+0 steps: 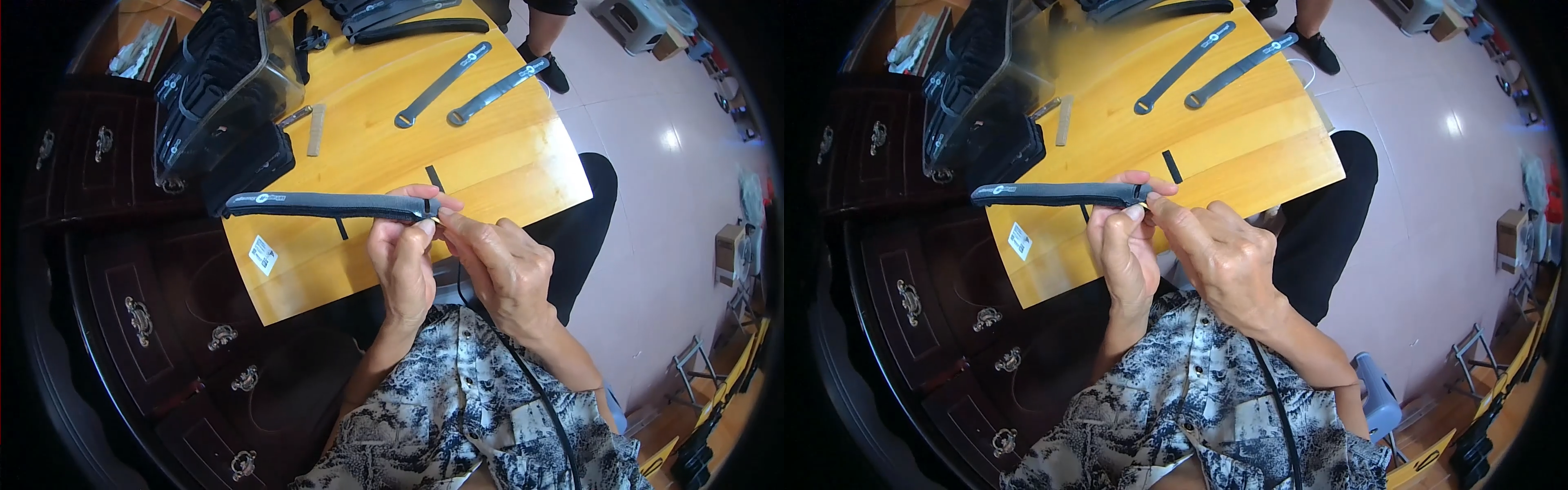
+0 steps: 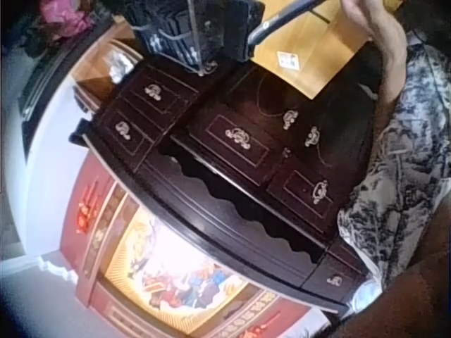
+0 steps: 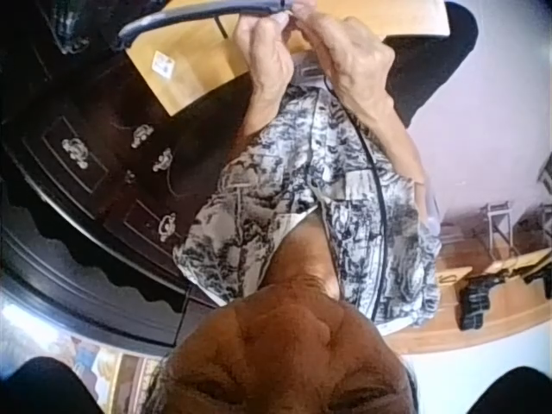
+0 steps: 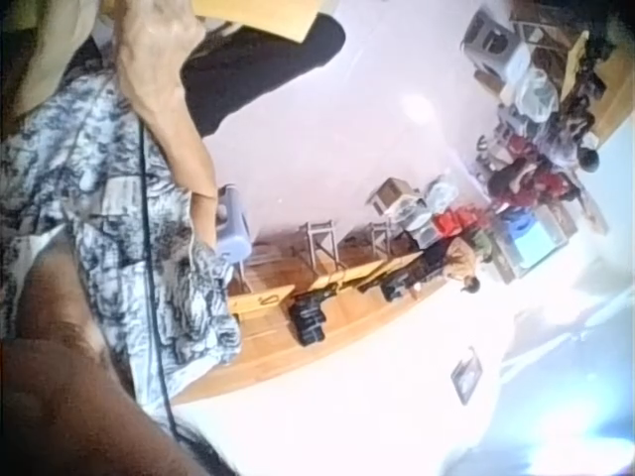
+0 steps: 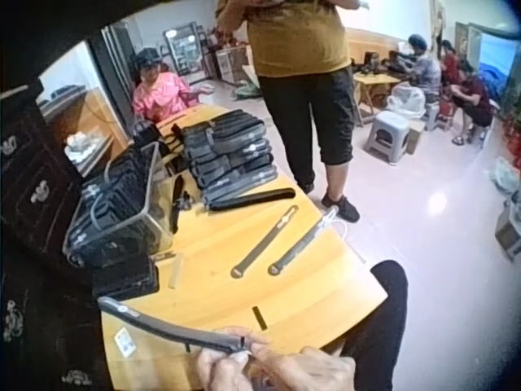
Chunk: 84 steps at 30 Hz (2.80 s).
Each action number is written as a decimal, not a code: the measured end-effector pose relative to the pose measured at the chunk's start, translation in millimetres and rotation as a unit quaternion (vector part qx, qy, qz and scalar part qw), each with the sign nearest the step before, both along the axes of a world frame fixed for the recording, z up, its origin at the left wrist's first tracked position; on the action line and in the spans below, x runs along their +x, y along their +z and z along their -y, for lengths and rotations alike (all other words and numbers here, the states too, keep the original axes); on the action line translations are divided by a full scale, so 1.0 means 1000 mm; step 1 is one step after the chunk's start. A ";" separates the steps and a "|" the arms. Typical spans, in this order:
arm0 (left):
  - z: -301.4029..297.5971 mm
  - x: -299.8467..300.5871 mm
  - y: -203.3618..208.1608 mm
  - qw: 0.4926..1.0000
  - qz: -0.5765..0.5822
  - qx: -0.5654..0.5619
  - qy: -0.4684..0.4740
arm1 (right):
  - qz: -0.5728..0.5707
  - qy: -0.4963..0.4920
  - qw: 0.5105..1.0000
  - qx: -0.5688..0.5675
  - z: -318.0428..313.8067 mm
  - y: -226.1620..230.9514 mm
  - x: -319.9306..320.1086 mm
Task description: Assembling storage straps by inserting elastic cords and small pins into pre-cut holes in the strap material.
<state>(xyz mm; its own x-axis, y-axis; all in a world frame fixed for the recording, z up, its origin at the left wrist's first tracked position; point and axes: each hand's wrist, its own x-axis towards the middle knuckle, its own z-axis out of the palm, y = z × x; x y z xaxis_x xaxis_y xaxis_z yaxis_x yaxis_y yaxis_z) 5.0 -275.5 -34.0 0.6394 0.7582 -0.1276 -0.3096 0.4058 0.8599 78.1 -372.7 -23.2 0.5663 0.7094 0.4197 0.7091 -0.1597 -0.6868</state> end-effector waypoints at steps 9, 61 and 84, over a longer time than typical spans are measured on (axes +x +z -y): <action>-0.011 -0.002 -0.002 0.999 0.023 0.034 -0.027 | -0.095 0.018 0.994 0.048 -0.010 -0.009 -0.001; -0.025 -0.030 -0.011 0.993 0.032 -0.030 -0.114 | -0.324 0.199 0.922 -0.072 -0.027 0.009 0.047; -0.017 -0.038 -0.024 0.984 -0.044 -0.012 -0.173 | -0.239 0.158 0.958 -0.018 -0.025 -0.011 0.024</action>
<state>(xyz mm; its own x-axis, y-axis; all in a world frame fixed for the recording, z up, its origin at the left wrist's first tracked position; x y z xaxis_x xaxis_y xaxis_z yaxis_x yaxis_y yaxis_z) -33.0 -258.3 -58.5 0.8444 0.4931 -0.2094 -0.0744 0.4950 0.8657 102.2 -347.6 -33.8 0.4431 0.8858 0.1378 0.3316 -0.0191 -0.9432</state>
